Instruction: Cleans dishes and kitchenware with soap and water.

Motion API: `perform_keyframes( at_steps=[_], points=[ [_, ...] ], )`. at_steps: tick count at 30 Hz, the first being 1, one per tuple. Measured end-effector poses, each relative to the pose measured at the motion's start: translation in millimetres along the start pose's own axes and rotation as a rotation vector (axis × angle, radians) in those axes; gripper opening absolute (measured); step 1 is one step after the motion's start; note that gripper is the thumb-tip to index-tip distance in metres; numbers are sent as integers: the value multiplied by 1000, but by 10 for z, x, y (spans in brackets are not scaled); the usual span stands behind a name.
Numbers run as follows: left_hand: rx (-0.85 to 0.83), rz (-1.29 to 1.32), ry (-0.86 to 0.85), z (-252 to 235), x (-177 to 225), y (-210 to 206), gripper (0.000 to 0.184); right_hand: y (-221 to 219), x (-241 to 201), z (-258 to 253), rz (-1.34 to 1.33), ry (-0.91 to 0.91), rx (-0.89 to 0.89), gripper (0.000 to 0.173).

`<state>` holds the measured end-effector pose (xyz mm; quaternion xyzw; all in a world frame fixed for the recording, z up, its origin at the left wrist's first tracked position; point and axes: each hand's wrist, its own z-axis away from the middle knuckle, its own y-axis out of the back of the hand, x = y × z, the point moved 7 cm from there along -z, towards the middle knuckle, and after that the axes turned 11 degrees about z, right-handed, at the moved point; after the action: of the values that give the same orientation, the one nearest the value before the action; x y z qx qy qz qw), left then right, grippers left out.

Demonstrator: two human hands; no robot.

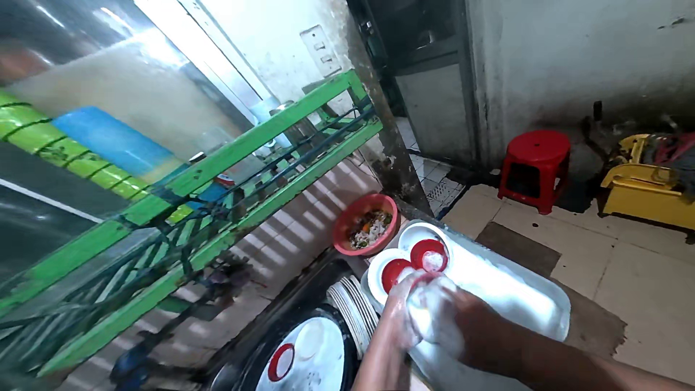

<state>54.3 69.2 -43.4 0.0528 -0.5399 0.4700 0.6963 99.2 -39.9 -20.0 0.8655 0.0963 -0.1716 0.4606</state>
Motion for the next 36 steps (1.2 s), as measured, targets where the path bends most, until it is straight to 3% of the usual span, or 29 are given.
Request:
perform_keyframes(
  at_steps=[1, 2, 5, 6, 7, 9, 11, 13, 15, 16, 18, 20, 22, 23, 25, 27, 29, 33, 34, 36],
  points=[
    [-37, 28, 57, -31, -10, -12, 31, -19, 11, -1, -28, 25, -30, 39],
    [-63, 8, 10, -50, 8, -24, 35, -10, 69, -56, -135, -58, -62, 37],
    [64, -361, -496, -66, 116, -87, 41, -24, 457, -309, -642, -717, -142, 40],
    [72, -472, -609, -72, 133, -119, 46, -13, 513, -364, -665, -795, -136, 38],
    [55, -505, -642, -76, 136, -131, 47, 16, 495, -401, -591, -748, -178, 39],
    [-26, -461, -508, -75, 155, -102, 42, 53, 339, -373, -316, -388, -347, 37],
    [-73, -226, -175, -91, 142, -75, 32, 164, 136, -290, -102, 45, -388, 23],
    [-49, -49, 139, -58, 69, -37, 34, 316, 15, -268, 53, 360, -244, 14],
    [-58, 58, 216, -7, 40, -114, 43, 330, 83, -344, 137, 455, -215, 17],
    [-42, 45, 130, -12, 87, -165, 41, 296, 162, -384, 179, 442, -182, 19],
    [5, -178, -209, -66, 238, -213, 35, 196, 342, -381, 142, 239, -33, 23],
    [53, -436, -499, -105, 347, -233, 35, 10, 455, -306, -112, -178, 19, 42],
    [58, -512, -631, -122, 356, -183, 36, -122, 398, -240, -347, -483, -109, 56],
    [29, -503, -637, -133, 348, -154, 37, -121, 331, -240, -323, -501, -207, 59],
    [-46, -510, -520, -177, 308, -133, 37, -48, 191, -215, -123, -356, -381, 60],
    [-84, -581, -301, -243, 227, -167, 37, 34, 119, -268, 6, -202, -504, 49],
    [-44, -590, -140, -222, 248, -163, 39, 96, 177, -411, -114, -174, -543, 34],
    [36, -6, -37, -139, 242, -106, 45, 250, 548, -377, -1036, -616, -325, 20],
    [20, 150, -50, -121, 218, -128, 44, 243, 623, -334, -1128, -728, -308, 18],
    [33, 428, -116, -128, 159, -98, 41, 191, 871, -236, -884, -920, -391, 26]
  ],
)
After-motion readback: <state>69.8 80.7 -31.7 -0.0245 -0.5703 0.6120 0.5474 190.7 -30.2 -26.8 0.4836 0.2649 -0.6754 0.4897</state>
